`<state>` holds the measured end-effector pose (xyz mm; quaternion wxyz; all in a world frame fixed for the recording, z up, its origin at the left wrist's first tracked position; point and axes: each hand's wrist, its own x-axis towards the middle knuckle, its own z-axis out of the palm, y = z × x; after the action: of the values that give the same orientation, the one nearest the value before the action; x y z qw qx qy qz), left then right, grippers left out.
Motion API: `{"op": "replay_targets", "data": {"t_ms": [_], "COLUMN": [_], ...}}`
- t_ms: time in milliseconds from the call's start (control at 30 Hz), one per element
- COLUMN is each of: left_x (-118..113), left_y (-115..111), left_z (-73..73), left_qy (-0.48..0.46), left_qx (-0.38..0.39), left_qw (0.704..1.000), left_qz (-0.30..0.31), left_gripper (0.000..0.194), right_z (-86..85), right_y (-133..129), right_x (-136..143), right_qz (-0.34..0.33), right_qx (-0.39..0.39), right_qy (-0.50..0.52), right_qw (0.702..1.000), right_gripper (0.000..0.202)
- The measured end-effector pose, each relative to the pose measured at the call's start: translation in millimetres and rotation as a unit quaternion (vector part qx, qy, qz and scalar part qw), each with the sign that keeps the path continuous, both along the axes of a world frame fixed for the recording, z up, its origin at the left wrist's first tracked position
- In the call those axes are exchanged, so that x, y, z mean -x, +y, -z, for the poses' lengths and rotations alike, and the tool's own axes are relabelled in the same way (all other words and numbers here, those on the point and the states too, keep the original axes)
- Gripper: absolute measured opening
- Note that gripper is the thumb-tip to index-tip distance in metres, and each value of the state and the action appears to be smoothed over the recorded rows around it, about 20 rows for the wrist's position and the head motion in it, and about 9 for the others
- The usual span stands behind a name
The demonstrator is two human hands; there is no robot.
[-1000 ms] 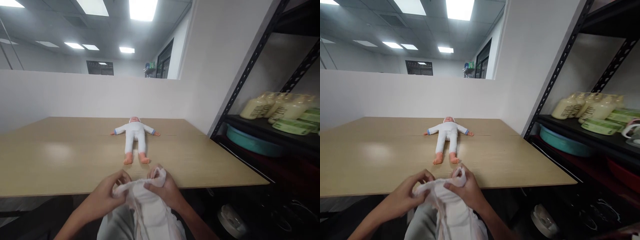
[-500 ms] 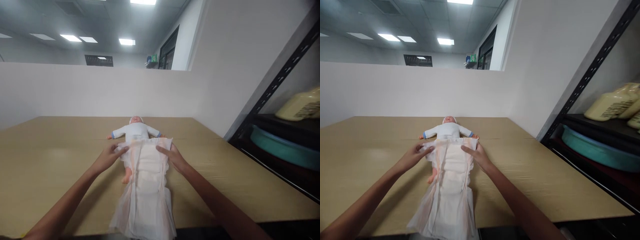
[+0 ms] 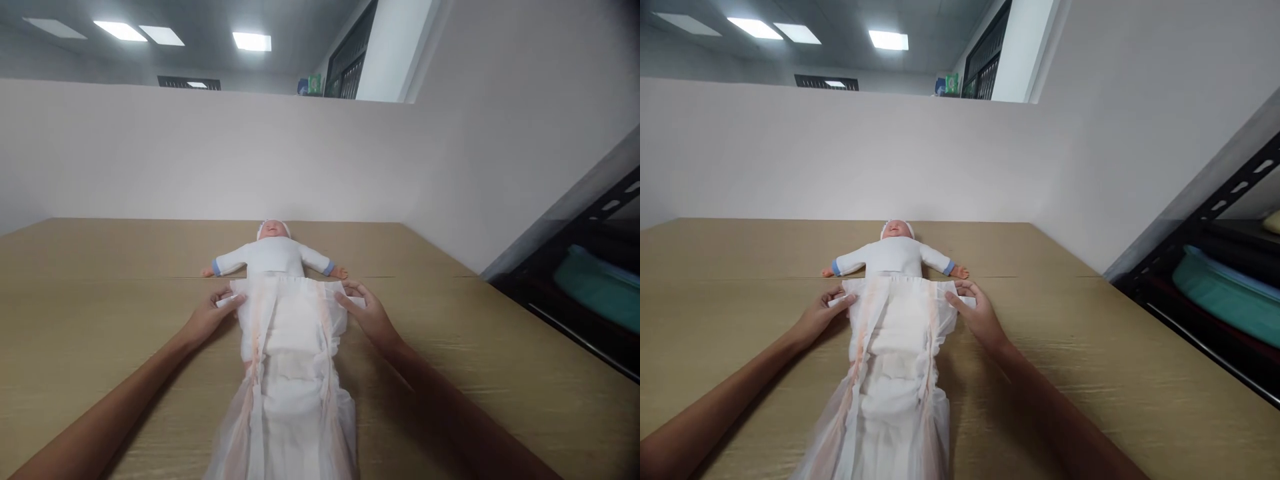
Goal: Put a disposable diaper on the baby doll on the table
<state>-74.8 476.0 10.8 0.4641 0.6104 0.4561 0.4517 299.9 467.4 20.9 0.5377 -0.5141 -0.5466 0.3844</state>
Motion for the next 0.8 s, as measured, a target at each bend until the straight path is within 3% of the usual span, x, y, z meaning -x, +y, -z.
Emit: {"op": "replay_targets", "data": {"t_ms": [100,267,367,400,467,567,667,800], "left_x": [5,5,2,2,2,5,7,7], "left_y": [-2,-4,-6,-7,-7,-5,-5,-11], "left_z": [0.6,-4.5,-6.4,-6.3,-4.9,-2.0,-2.3,-11.2], "left_qy": [0.003,-0.021,-0.036,-0.04,-0.043,-0.029,0.017,0.078], "left_qx": [0.011,0.009,0.005,0.008,0.014,-0.008,-0.051,-0.099], "left_qw": [1.0,0.999,0.999,0.999,0.999,1.0,0.998,0.989], "left_qz": [-0.01,-0.043,-0.032,-0.022,-0.002,0.001,-0.023,-0.071], "left_gripper": [0.045,0.053,0.054,0.053,0.053,0.052,0.047,0.041], "right_z": [-1.2,0.4,-16.2,-24.5,-40.3,-51.3,-46.1,-37.0], "right_y": [2,5,-17,-29,-55,-85,-95,-96], "right_x": [-2,-1,16,25,48,83,105,110], "right_qz": [0.03,0.09,0.163,0.155,0.05,-0.098,-0.166,-0.215], "right_qx": [-0.002,0.015,-0.1,-0.15,-0.22,-0.227,-0.175,-0.133], "right_qy": [-0.042,-0.024,-0.118,-0.179,-0.285,-0.366,-0.392,-0.408], "right_qw": [0.999,0.995,0.974,0.96,0.932,0.897,0.888,0.878], "right_gripper": [0.065,0.074,0.054,0.045,0.035,0.046,0.068,0.062]}}
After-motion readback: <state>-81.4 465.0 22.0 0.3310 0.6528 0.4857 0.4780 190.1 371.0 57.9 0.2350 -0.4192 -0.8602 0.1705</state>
